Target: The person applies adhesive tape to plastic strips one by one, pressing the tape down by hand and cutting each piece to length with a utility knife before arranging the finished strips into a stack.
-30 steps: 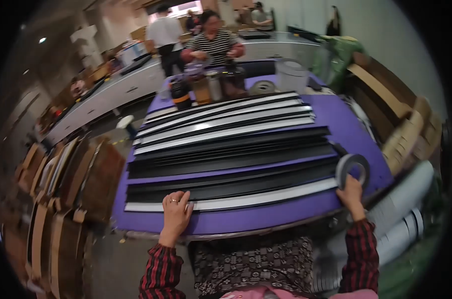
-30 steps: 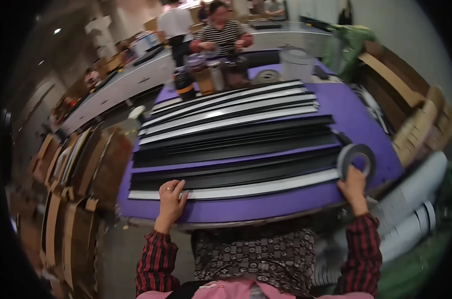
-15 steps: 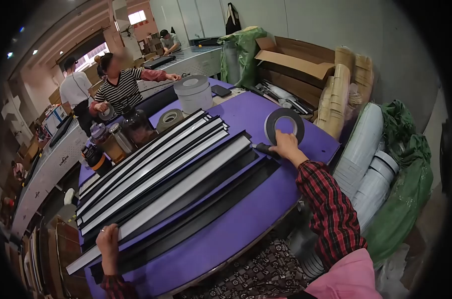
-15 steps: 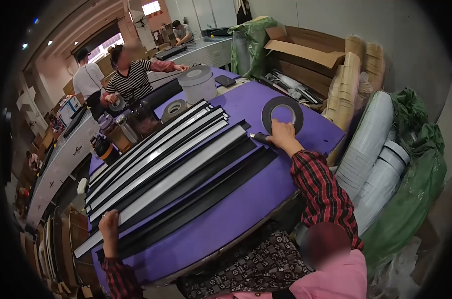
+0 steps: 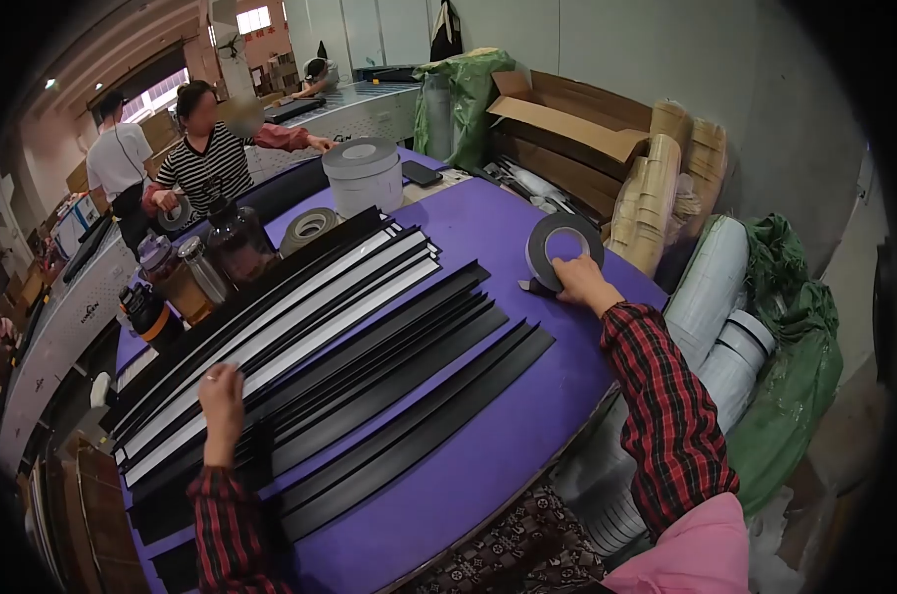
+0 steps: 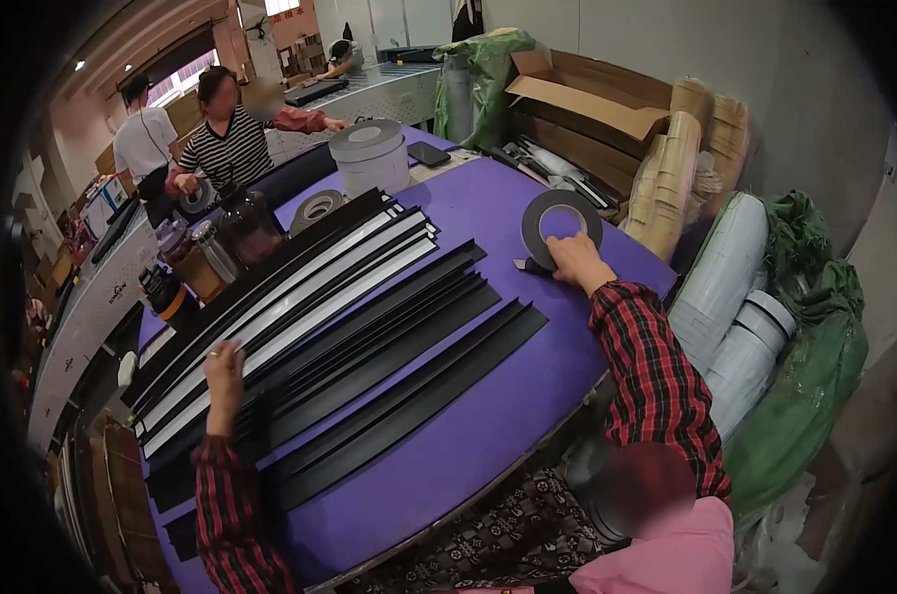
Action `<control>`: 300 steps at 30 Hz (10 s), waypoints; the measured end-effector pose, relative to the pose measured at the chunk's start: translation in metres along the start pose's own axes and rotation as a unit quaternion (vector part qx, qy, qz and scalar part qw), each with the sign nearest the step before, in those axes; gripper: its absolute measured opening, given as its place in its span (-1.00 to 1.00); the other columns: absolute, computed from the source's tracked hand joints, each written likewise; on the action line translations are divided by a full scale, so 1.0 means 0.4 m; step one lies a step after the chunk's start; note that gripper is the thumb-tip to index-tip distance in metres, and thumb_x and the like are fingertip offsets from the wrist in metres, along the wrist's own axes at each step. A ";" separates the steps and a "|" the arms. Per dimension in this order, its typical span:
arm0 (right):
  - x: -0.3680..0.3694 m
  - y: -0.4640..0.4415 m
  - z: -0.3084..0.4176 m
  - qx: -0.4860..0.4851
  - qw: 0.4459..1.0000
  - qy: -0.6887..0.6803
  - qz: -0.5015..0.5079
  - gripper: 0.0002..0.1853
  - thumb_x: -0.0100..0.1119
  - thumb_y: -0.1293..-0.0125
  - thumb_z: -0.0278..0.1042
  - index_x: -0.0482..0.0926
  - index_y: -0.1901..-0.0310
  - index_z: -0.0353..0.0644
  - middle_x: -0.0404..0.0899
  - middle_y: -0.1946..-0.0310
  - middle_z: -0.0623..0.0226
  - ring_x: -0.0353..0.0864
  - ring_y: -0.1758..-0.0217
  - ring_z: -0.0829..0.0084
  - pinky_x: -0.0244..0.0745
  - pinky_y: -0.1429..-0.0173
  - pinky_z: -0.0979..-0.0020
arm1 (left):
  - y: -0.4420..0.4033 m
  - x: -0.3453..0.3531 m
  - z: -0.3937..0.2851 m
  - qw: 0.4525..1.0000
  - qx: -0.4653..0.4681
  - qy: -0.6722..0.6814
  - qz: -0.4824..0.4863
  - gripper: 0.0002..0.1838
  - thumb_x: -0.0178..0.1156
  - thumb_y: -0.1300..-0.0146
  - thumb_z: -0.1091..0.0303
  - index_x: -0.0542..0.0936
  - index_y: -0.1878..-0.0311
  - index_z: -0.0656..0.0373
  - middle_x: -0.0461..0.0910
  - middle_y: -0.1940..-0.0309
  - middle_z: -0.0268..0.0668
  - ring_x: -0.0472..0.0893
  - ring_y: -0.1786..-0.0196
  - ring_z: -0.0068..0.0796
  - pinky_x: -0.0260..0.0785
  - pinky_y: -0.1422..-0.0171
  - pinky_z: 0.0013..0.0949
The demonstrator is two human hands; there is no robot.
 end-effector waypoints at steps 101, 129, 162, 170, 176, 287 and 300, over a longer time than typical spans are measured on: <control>-0.117 0.388 0.296 0.039 0.635 -0.734 -0.239 -0.49 0.30 -0.03 -0.15 0.35 0.12 -0.35 0.46 0.26 0.32 0.44 0.22 0.51 0.34 0.16 0.48 | 0.392 0.030 -0.616 0.973 0.221 0.063 0.011 -0.79 0.14 0.07 0.50 0.49 0.28 0.13 0.44 0.25 -0.25 0.40 0.15 -0.23 0.18 0.04 -0.23; -0.194 0.242 -0.050 0.255 0.964 -0.067 -0.048 -0.58 0.16 -0.01 0.05 0.51 0.34 -0.21 0.54 0.42 0.10 0.57 0.33 0.26 0.42 0.26 0.28 | 0.311 0.370 -0.831 0.952 0.267 -0.002 0.148 -0.59 -0.07 -0.17 0.20 0.35 -0.12 -0.04 0.24 -0.19 -0.17 0.18 -0.24 -0.08 -0.05 -0.26 0.02; -0.067 0.327 0.075 0.019 0.993 -0.044 0.107 -0.68 0.09 -0.04 -0.06 0.53 0.34 -0.17 0.55 0.49 0.11 0.56 0.35 0.11 0.46 0.29 0.17 | 0.309 0.353 -0.830 0.956 0.267 0.021 0.116 -0.60 0.01 -0.12 0.24 0.39 -0.08 0.00 0.32 -0.13 -0.17 0.24 -0.20 -0.10 0.01 -0.21 0.04; -0.022 0.063 0.103 0.085 0.965 -0.110 -0.224 -0.65 0.09 -0.10 -0.10 0.39 0.27 -0.25 0.47 0.39 0.08 0.52 0.36 0.10 0.43 0.28 0.17 | 0.313 0.354 -0.831 0.954 0.275 0.014 0.119 -0.59 -0.01 -0.13 0.21 0.38 -0.08 -0.01 0.30 -0.13 -0.18 0.24 -0.20 -0.12 0.01 -0.22 -0.03; -0.108 0.216 -0.077 0.265 0.954 -0.103 -0.094 -0.45 -0.10 -0.15 0.18 0.53 0.43 -0.27 0.54 0.41 0.01 0.56 0.27 0.15 0.44 0.28 0.24 | 0.310 0.353 -0.837 0.952 0.281 0.016 0.119 -0.61 0.00 -0.13 0.22 0.40 -0.06 0.00 0.31 -0.12 -0.15 0.25 -0.18 -0.07 0.03 -0.19 0.04; 0.021 0.544 0.182 0.055 0.665 -0.718 -0.197 -0.64 0.12 -0.12 -0.46 0.31 0.04 -0.30 0.38 0.16 0.29 0.35 0.06 0.46 0.17 -0.14 0.41 | 0.924 -0.615 0.445 0.849 -0.456 0.209 -0.164 -0.94 0.17 -0.04 0.47 0.54 0.43 0.25 0.45 0.58 -0.48 0.34 0.56 -0.72 0.19 0.43 -0.62; 0.058 0.431 0.200 0.097 0.890 -0.421 -0.144 -0.54 0.23 -0.07 -0.16 0.43 0.17 -0.44 0.51 0.29 0.12 0.48 0.25 0.37 0.35 0.13 0.42 | 0.903 -0.565 0.536 0.847 -0.500 0.143 -0.115 -0.87 0.22 0.02 0.44 0.57 0.39 0.27 0.53 0.49 -0.41 0.44 0.41 -0.63 0.26 0.24 -0.55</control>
Point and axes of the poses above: each hand's wrist, its own y-axis away from the middle knuckle, its own x-axis out of the palm, z = x × y, the point moved 10 cm from there along -y, towards the middle knuckle
